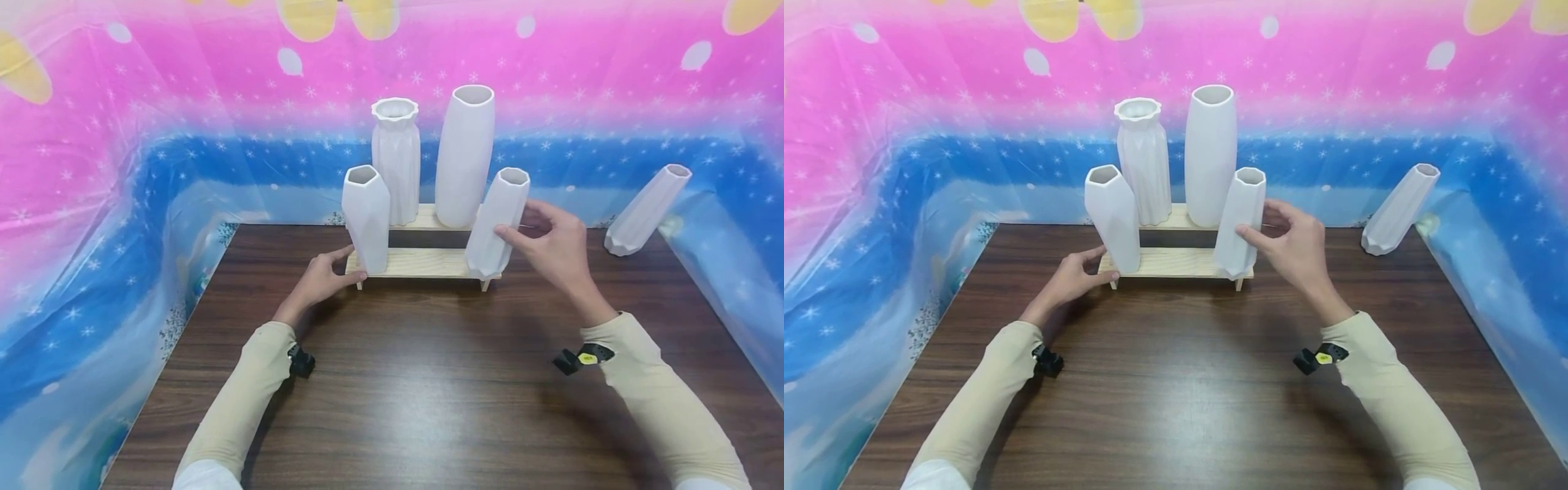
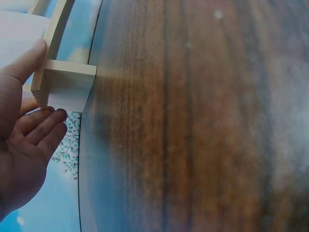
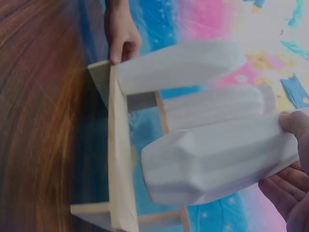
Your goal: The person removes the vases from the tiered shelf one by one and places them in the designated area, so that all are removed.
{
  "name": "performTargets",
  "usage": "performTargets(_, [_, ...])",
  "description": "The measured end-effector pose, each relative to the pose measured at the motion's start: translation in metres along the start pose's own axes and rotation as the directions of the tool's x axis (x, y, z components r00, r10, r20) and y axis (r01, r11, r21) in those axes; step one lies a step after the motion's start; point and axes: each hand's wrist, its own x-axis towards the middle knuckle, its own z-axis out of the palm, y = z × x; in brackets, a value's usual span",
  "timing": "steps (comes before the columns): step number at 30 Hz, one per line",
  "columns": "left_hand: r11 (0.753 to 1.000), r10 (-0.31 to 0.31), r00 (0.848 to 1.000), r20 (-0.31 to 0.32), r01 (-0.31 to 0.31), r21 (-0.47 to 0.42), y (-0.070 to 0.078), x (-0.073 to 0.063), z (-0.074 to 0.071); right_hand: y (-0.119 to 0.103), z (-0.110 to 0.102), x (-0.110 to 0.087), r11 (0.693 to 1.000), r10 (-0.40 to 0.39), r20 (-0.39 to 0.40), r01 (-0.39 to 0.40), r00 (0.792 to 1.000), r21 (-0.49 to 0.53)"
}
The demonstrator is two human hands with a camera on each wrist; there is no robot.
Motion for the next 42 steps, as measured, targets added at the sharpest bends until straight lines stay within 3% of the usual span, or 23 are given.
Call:
performTargets(11, [1.000,0.004,1.000,0.002,-0.004,-0.014,-0.001,0.000,-0.001,0.014,-0.034,0.010,0.995,0.058,-0.071,-0.052,0.996,0.085])
performTargets(22, [1.000,-0.011,1.000,0.007,0.011,-0.022,-0.003,0.000,0.000,0.038,-0.057,0.020,0.985,0.170,-0.106,-0.169,0.980,0.024])
performTargets(42, [1.000,0.013,1.000,0.011,-0.013,-0.008,-0.002,0.001,-0.001,0.093,-0.077,0.035,0.962,0.259,-0.172,-0.270,0.950,-0.039])
